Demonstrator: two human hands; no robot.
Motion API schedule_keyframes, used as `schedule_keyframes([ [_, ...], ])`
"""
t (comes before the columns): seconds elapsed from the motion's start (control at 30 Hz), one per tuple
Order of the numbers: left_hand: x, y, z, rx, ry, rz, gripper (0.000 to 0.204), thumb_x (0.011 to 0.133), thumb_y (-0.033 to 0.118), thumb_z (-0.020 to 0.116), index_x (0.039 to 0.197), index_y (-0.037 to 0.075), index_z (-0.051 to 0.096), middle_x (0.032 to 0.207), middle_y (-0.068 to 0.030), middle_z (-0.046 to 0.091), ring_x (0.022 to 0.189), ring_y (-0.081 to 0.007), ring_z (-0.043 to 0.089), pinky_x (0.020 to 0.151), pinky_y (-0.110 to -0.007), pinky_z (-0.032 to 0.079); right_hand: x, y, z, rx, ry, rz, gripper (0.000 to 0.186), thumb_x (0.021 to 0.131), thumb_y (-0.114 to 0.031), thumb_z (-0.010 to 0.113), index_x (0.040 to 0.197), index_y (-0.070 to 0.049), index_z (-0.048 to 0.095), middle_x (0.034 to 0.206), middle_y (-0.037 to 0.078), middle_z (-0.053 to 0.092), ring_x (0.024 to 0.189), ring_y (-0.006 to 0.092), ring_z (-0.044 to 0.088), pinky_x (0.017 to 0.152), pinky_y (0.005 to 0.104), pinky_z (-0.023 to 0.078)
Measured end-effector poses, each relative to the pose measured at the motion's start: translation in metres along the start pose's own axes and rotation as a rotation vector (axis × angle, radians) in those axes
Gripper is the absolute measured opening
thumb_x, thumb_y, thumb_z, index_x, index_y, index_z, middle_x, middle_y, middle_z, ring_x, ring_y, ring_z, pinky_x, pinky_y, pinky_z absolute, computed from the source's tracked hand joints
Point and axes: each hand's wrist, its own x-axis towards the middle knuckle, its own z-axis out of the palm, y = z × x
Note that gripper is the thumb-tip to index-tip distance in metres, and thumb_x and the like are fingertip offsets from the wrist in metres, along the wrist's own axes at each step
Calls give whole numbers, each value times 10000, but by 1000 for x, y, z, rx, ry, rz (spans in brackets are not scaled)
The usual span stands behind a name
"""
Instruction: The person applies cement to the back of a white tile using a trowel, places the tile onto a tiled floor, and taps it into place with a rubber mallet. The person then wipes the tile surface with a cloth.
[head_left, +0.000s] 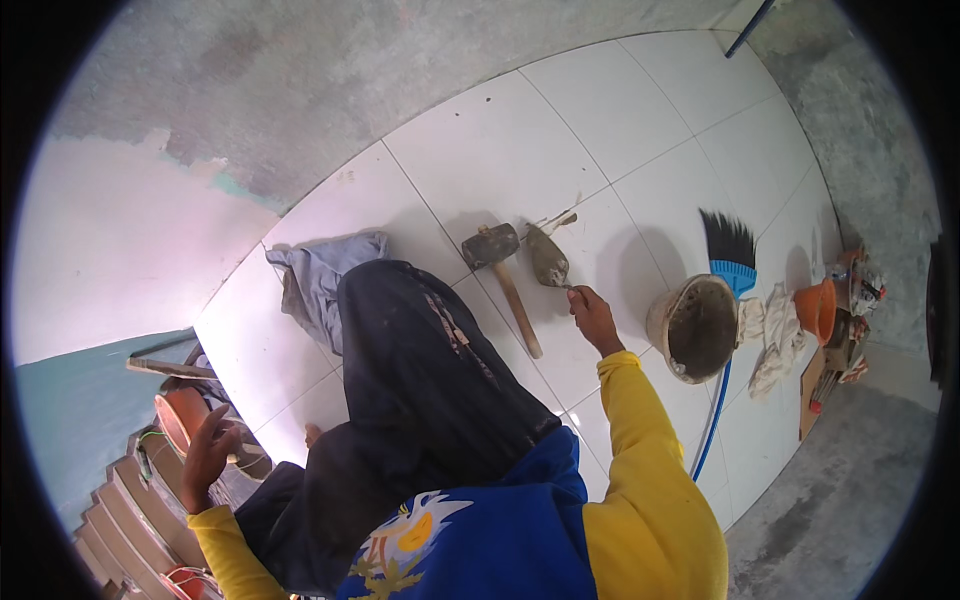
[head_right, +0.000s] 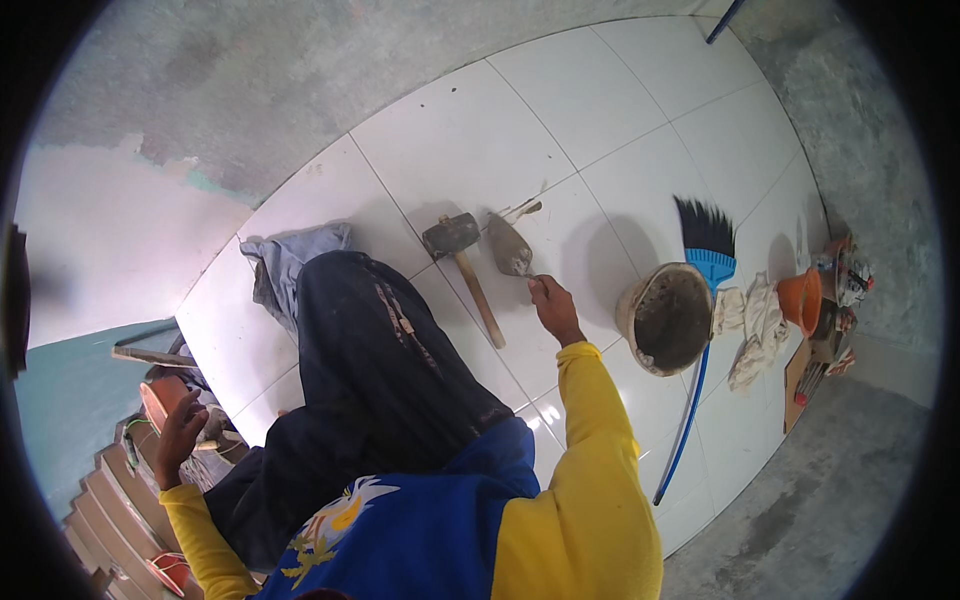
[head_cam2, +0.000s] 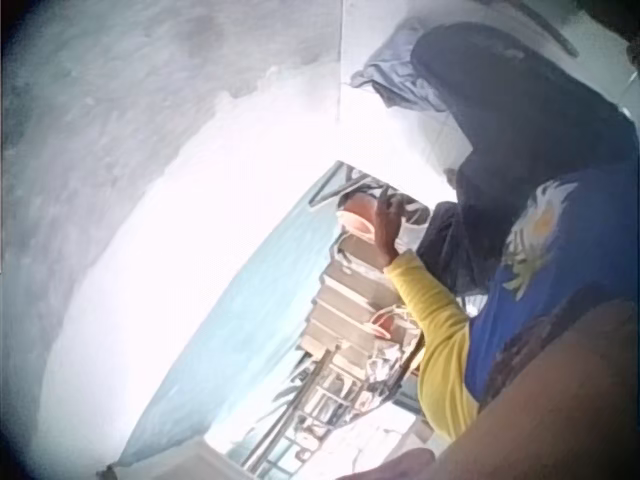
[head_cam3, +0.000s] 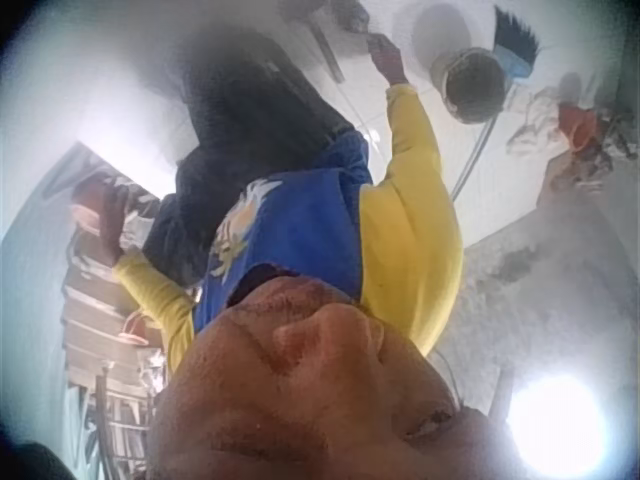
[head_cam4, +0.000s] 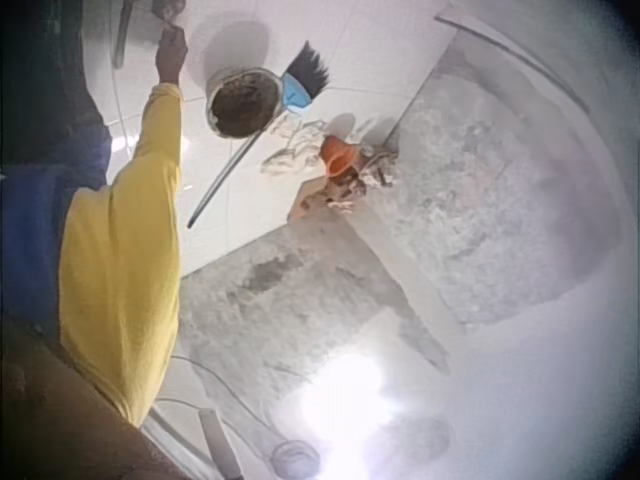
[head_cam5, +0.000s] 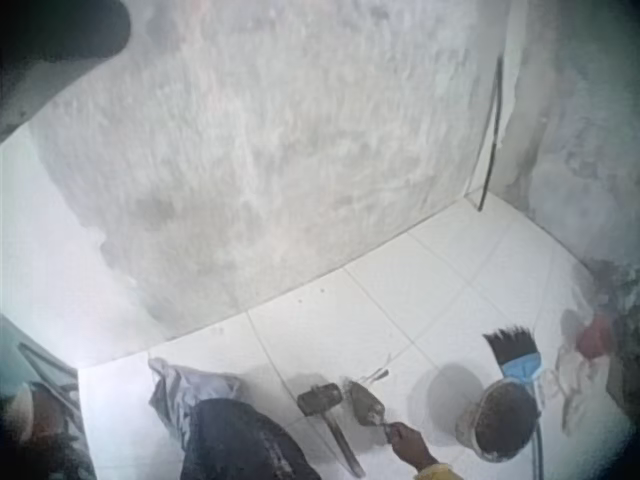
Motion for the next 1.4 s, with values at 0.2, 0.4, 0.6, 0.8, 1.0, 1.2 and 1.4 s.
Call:
schedule_keyframes([
  [0.2,36,-20,-6,48,-46,72,522,1029,116,684,1513,-34,557,1132,-152,753,1065,-233,725,943,-363,575,-91,-9,-37,499,311,59,315,1100,-242,622,1238,37,671,846,30,640,674,108,573,606,284,477],
  [0.4,73,-13,-15,75,-97,63,550,1026,123,686,1530,-43,544,1099,-149,755,998,-215,698,899,-354,566,-221,1,-125,-251,939,-37,370,1072,-147,673,1390,34,621,1110,148,680,925,258,686,843,372,559],
  [0.6,94,-3,-14,158,-89,159,558,1034,146,697,1546,-10,539,1073,-126,743,943,-187,689,844,-336,566,-229,34,-154,-678,782,370,340,1053,-252,650,1268,7,702,1118,226,726,996,450,700,862,516,561],
  [0.8,79,-13,-20,85,-98,101,555,1029,160,710,1537,0,552,1124,-171,762,999,-224,716,902,-378,574,-199,32,-147,-340,980,232,362,1073,-295,631,1239,15,719,1079,261,766,975,441,729,838,485,569],
  [1.0,65,-21,-20,80,-80,93,549,1020,173,723,1525,15,577,1153,-177,757,1070,-253,722,978,-386,558,-112,-3,-68,-158,613,-92,439,1121,-316,597,1389,29,641,1287,289,709,1177,423,703,1010,487,540],
  [1.2,39,-17,-19,46,-46,53,542,1025,154,718,1530,21,575,1155,-153,744,1078,-239,711,975,-379,559,2,-9,-37,-439,362,73,405,1091,-416,571,1280,-81,697,1152,252,764,1095,485,713,937,575,559],
  [1.4,16,-8,-17,83,-18,19,532,1028,142,707,1529,25,574,1153,-162,747,1067,-238,713,969,-382,567,30,-13,-60,-545,311,61,396,1085,-427,565,1282,-113,704,1132,239,766,1074,480,716,914,592,560],
])
